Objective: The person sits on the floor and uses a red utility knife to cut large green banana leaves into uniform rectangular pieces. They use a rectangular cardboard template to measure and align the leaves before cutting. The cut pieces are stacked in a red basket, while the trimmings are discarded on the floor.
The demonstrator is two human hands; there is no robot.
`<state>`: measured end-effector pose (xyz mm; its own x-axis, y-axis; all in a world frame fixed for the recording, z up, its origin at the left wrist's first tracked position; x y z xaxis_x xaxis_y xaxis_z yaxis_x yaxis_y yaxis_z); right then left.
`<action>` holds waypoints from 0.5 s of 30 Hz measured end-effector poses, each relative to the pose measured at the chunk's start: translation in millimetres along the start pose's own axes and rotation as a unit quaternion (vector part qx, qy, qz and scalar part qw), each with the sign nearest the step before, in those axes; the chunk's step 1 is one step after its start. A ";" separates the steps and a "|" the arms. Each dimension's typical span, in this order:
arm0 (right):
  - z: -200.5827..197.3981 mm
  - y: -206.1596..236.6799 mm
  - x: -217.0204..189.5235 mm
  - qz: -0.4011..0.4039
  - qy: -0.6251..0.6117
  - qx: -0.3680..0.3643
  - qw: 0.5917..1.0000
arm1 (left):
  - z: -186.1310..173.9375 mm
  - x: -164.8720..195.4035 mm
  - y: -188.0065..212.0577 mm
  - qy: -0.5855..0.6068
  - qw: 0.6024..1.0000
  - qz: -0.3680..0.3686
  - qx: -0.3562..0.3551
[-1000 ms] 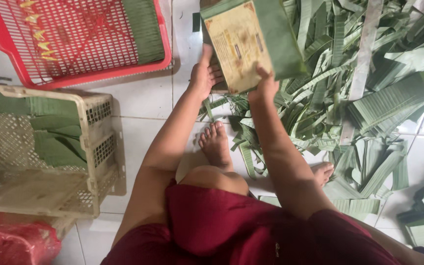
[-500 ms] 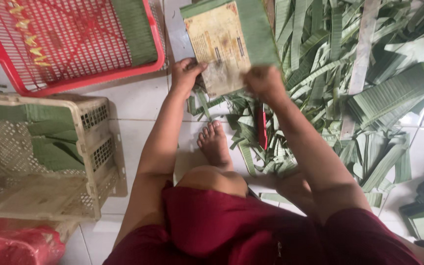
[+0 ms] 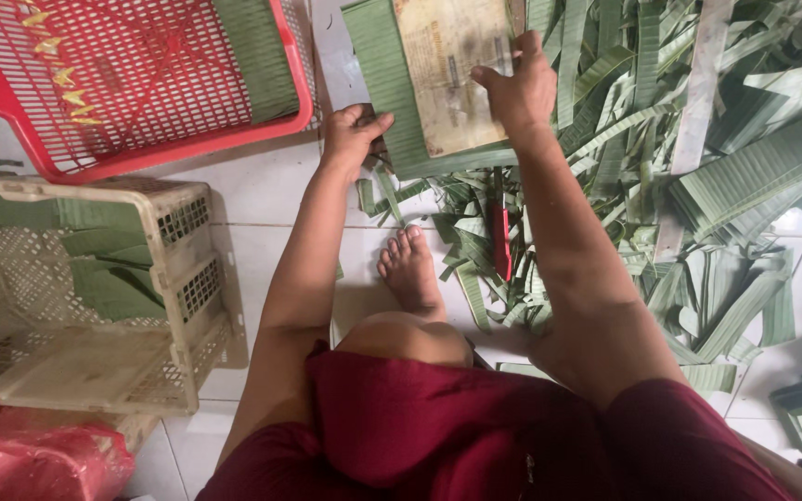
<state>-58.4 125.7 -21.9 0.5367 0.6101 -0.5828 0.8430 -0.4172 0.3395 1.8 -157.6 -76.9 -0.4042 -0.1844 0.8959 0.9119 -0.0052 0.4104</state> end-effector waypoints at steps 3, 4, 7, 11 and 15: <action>-4.7 -1.8 1.8 -0.007 -0.013 0.006 1.000 | 0.7 0.2 0.2 0.008 1.000 -0.007 0.001; -4.3 -1.1 1.9 -0.003 -0.009 0.002 1.000 | 1.2 0.9 1.0 0.010 1.000 -0.008 0.002; -2.0 0.7 1.9 -0.001 -0.002 -0.002 1.000 | 2.3 3.7 2.0 0.015 1.000 -0.008 0.005; 0.2 -0.2 2.8 -0.023 -0.002 0.003 1.000 | 2.2 5.3 0.6 -0.006 1.000 -0.018 0.018; 2.2 0.0 4.6 -0.031 0.007 0.009 0.999 | 0.7 5.1 -1.6 -0.031 0.999 -0.024 0.022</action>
<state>-56.0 127.1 -26.2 0.4832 0.6447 -0.5924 0.8744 -0.3900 0.2888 -1.8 -157.9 -72.8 -0.4520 -0.1247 0.8833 0.8880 0.0314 0.4589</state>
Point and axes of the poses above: each hand's wrist, its own y-axis away from the middle knuckle, its own z-axis out of the palm, x = y × z, the point moved 4 cm from there along -y, towards the middle knuckle, and after that the axes turned 13 degrees about z, right-handed, at the moved point
